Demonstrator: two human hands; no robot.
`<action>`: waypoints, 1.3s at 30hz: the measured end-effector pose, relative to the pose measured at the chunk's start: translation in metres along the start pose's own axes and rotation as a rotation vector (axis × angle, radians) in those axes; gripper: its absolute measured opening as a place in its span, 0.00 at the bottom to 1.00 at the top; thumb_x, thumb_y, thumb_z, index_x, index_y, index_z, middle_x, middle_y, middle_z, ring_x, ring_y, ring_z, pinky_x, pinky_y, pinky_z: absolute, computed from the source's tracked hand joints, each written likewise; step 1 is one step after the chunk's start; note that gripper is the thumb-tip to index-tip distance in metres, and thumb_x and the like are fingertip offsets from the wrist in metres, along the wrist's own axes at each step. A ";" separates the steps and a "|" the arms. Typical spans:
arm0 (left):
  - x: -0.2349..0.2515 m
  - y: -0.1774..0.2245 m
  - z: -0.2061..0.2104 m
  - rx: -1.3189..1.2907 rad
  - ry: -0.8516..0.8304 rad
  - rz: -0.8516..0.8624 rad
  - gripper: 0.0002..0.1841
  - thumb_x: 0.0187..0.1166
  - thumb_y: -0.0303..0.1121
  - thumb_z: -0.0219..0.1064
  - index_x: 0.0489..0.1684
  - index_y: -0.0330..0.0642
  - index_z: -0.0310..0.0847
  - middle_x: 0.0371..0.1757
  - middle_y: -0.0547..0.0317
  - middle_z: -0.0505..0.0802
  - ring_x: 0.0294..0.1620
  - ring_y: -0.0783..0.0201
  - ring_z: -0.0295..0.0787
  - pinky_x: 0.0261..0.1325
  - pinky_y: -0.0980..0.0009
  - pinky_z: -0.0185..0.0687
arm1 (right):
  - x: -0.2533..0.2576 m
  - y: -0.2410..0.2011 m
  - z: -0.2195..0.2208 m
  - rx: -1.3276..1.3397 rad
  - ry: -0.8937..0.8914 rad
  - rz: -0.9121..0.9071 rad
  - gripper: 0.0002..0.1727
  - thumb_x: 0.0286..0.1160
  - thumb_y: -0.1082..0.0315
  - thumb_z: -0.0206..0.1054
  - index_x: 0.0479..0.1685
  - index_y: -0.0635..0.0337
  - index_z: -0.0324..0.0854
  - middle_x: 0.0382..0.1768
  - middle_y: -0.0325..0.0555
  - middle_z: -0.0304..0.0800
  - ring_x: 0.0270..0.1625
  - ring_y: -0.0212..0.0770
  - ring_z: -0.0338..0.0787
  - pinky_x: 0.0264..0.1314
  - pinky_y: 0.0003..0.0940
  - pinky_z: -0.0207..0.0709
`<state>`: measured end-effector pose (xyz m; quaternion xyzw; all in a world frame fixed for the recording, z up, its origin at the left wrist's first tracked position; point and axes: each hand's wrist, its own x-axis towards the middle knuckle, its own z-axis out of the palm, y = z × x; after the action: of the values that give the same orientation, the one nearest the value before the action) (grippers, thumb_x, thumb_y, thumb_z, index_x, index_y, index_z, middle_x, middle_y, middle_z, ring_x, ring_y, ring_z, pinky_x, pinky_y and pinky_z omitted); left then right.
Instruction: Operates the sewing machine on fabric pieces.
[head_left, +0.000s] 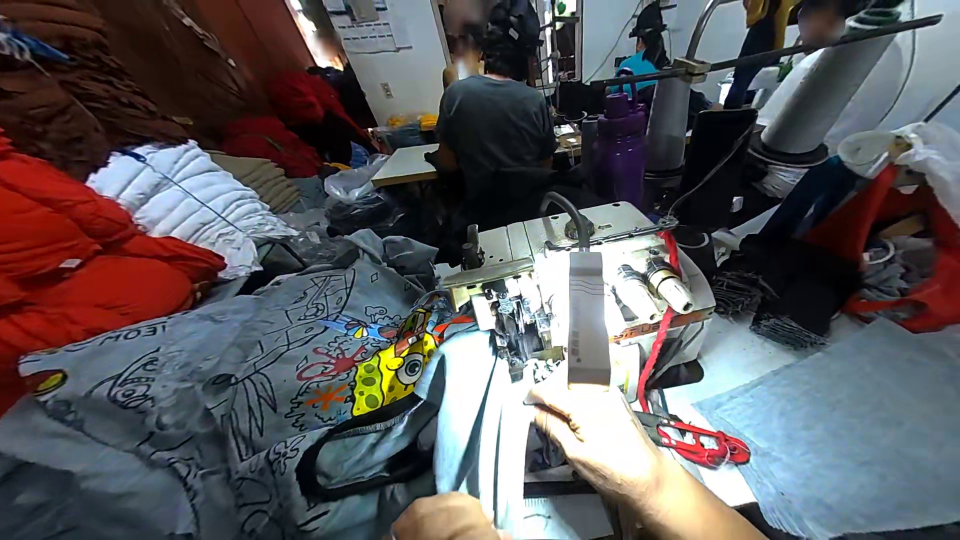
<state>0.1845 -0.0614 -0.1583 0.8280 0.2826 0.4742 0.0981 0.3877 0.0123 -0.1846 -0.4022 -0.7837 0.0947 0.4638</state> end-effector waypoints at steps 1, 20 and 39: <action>0.002 -0.002 0.002 0.003 0.003 -0.009 0.11 0.89 0.32 0.60 0.40 0.34 0.82 0.41 0.48 0.87 0.54 0.65 0.86 0.67 0.76 0.77 | -0.001 -0.002 0.000 -0.003 -0.001 0.022 0.13 0.79 0.63 0.63 0.41 0.57 0.94 0.34 0.47 0.94 0.39 0.43 0.94 0.41 0.41 0.86; 0.015 0.002 -0.013 0.144 -0.154 -0.173 0.11 0.82 0.30 0.67 0.33 0.30 0.89 0.36 0.43 0.93 0.47 0.59 0.90 0.61 0.73 0.79 | -0.036 -0.081 0.055 0.292 -0.237 0.008 0.10 0.71 0.70 0.68 0.34 0.72 0.90 0.30 0.59 0.94 0.35 0.54 0.96 0.41 0.49 0.87; -0.014 -0.012 0.014 0.138 0.104 -0.162 0.17 0.86 0.42 0.64 0.31 0.38 0.84 0.37 0.55 0.91 0.53 0.71 0.88 0.68 0.78 0.75 | -0.028 -0.034 0.007 0.116 0.125 -0.351 0.08 0.83 0.68 0.66 0.41 0.58 0.90 0.32 0.42 0.94 0.37 0.31 0.92 0.44 0.18 0.81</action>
<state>0.1863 -0.0574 -0.1809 0.7817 0.3852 0.4864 0.0640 0.3707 -0.0281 -0.1891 -0.2370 -0.8047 0.0321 0.5434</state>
